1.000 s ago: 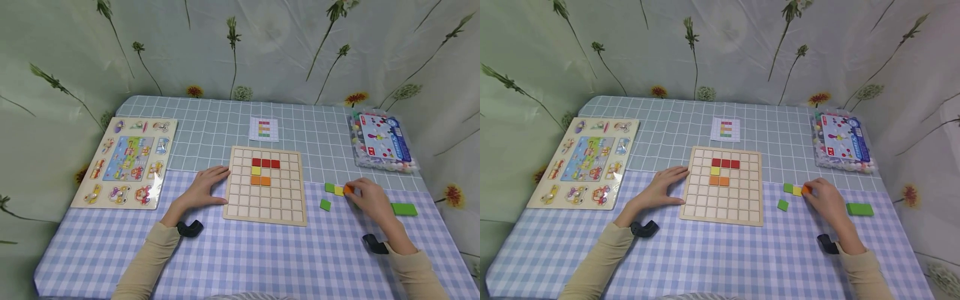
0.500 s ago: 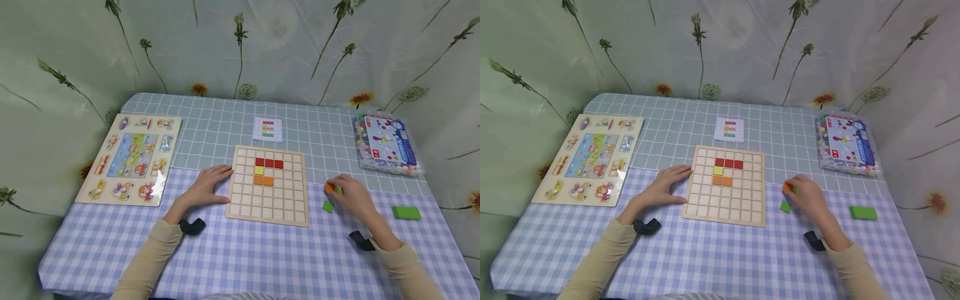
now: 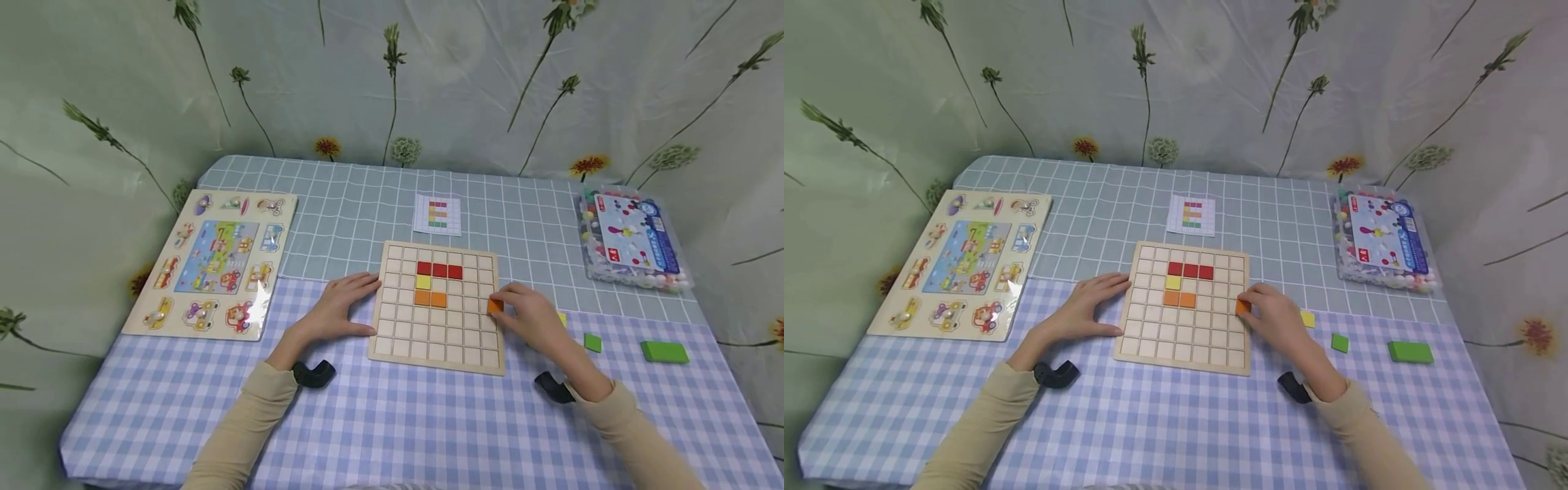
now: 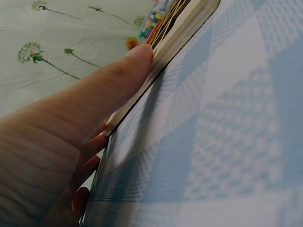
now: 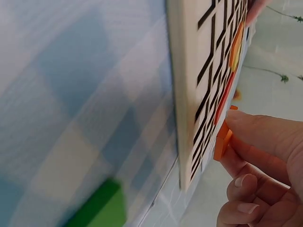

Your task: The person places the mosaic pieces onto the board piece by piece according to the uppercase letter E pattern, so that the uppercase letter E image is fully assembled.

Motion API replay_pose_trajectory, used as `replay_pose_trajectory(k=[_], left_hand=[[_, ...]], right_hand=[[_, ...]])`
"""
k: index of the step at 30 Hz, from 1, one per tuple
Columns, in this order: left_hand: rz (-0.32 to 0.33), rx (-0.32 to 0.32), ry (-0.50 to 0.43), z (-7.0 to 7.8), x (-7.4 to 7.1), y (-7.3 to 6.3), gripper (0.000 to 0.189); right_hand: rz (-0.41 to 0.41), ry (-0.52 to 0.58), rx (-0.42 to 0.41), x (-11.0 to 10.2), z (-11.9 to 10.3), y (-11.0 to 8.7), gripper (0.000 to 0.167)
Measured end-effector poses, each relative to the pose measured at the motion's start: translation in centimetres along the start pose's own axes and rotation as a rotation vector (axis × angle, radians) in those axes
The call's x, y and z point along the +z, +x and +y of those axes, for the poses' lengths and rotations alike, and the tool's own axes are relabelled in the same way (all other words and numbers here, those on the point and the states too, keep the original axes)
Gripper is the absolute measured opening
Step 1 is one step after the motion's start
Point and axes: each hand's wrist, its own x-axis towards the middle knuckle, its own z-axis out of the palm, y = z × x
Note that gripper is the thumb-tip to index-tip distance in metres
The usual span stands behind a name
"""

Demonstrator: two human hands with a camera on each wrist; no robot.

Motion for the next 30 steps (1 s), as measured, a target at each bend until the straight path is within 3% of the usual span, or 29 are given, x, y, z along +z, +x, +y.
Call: replay_pose_trajectory(k=[17, 30], left_hand=[[0.004, 0.005, -0.003, 0.0, 0.0, 0.0, 0.088], [0.004, 0.004, 0.002, -0.1, 0.0, 0.0, 0.088]], right_hand=[[-0.061, -0.016, -0.048, 1.4, -2.9, 2.7, 0.025], [-0.134, -0.008, -0.049, 2.2, -3.2, 3.8, 0.025]])
